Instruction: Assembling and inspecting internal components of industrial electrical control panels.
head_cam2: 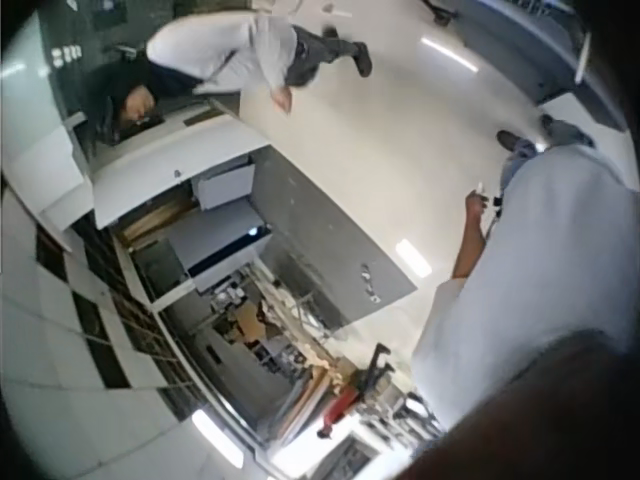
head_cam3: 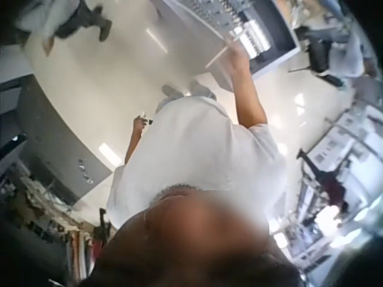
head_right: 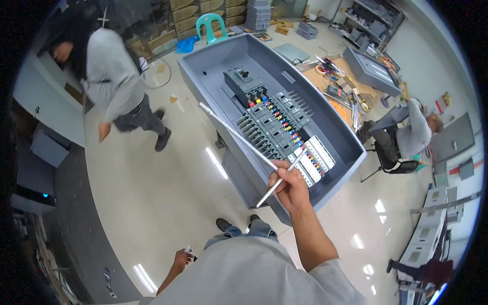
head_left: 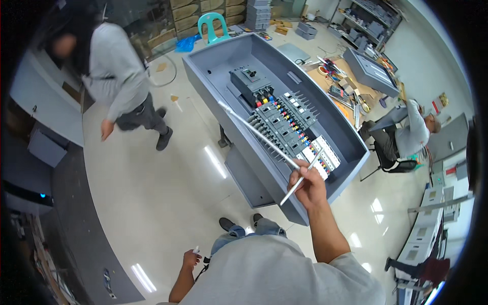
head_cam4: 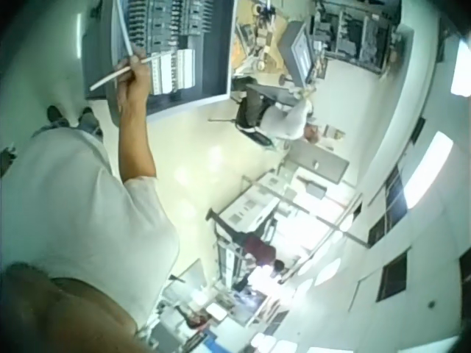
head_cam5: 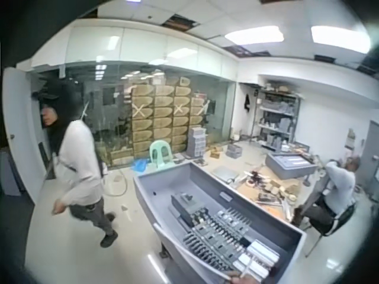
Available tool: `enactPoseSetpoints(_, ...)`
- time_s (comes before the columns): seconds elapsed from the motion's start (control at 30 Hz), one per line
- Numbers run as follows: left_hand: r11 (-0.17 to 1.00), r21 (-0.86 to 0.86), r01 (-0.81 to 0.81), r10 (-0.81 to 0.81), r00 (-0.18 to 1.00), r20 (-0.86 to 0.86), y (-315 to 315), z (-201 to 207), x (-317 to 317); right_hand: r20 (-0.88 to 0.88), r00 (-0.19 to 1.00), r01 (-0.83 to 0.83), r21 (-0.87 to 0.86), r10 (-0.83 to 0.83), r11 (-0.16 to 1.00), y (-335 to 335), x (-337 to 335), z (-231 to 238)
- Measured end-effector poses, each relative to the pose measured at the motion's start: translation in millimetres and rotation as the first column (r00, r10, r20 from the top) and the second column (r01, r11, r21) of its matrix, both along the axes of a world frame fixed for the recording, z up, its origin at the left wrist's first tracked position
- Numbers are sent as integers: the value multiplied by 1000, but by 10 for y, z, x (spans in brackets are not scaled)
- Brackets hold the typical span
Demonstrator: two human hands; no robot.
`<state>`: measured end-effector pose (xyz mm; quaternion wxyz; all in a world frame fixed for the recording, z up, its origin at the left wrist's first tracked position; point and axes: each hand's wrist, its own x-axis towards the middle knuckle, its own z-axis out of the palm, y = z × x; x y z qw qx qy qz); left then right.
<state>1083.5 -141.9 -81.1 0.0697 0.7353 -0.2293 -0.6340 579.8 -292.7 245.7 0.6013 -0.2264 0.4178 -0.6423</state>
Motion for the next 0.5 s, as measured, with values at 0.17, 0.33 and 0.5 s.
enactPoseSetpoints(0.17, 992, -60, -109, 108, 994, -10, -261, 142, 344, 72, 994, 92, -111, -84, 990, -254, 128, 52)
enactPoseSetpoints(0.33, 937, -287, 201, -175, 978, 114, -104, -152, 777, 98, 978, 203, -204, -186, 958, -601, 142, 201)
enactPoseSetpoints(0.5, 938, -265, 225, -200, 972, 121, -97, -236, 856, -170, 914, 345, -146, -367, 927, -1062, -107, 64)
